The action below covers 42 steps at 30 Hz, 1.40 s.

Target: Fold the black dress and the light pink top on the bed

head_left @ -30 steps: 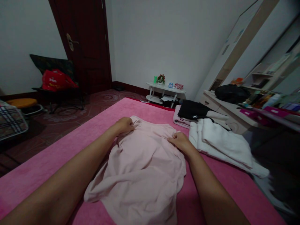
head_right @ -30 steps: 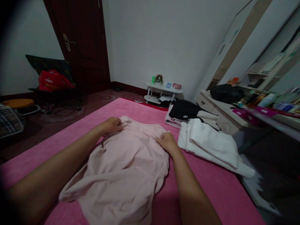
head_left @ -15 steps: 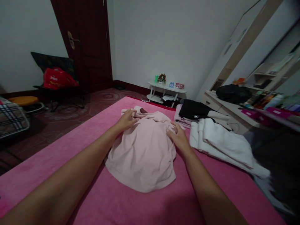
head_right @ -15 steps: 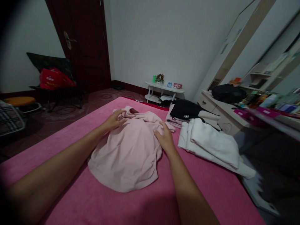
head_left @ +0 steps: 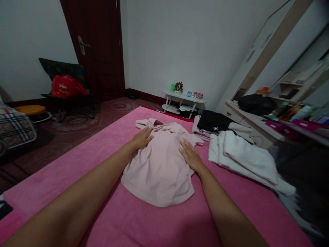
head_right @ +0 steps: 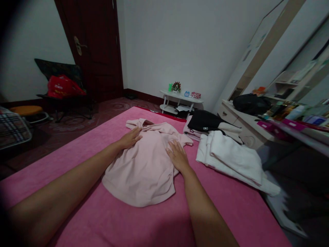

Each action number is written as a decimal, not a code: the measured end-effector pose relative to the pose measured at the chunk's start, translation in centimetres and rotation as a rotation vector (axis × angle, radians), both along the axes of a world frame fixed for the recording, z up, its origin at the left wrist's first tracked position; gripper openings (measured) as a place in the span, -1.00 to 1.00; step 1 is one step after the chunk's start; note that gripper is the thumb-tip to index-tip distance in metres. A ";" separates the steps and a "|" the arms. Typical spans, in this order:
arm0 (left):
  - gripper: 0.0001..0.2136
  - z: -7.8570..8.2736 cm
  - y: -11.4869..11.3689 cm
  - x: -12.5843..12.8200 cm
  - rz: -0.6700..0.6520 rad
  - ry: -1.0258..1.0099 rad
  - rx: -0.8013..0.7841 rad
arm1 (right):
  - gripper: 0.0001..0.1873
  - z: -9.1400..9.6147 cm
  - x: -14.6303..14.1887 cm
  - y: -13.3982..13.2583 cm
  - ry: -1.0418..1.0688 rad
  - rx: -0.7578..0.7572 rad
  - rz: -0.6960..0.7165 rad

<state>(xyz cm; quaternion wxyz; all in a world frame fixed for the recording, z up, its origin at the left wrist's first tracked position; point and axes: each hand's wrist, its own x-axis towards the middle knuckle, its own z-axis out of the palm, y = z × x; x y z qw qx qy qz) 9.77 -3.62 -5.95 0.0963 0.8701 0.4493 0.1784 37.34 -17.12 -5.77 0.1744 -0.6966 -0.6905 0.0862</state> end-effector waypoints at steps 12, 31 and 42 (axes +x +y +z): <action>-0.45 2.0 -3.8 -5.9 -0.216 0.204 -0.110 | -0.40 0.9 1.2 -5.2 -0.146 0.054 0.177; -0.70 5.1 -12.9 -8.7 -0.678 -0.066 -0.099 | -0.43 2.3 -1.5 -11.0 0.079 0.112 0.379; -0.79 14.1 -16.4 -11.0 -0.428 -0.287 -0.408 | -0.62 9.4 0.6 -15.4 0.395 0.047 0.220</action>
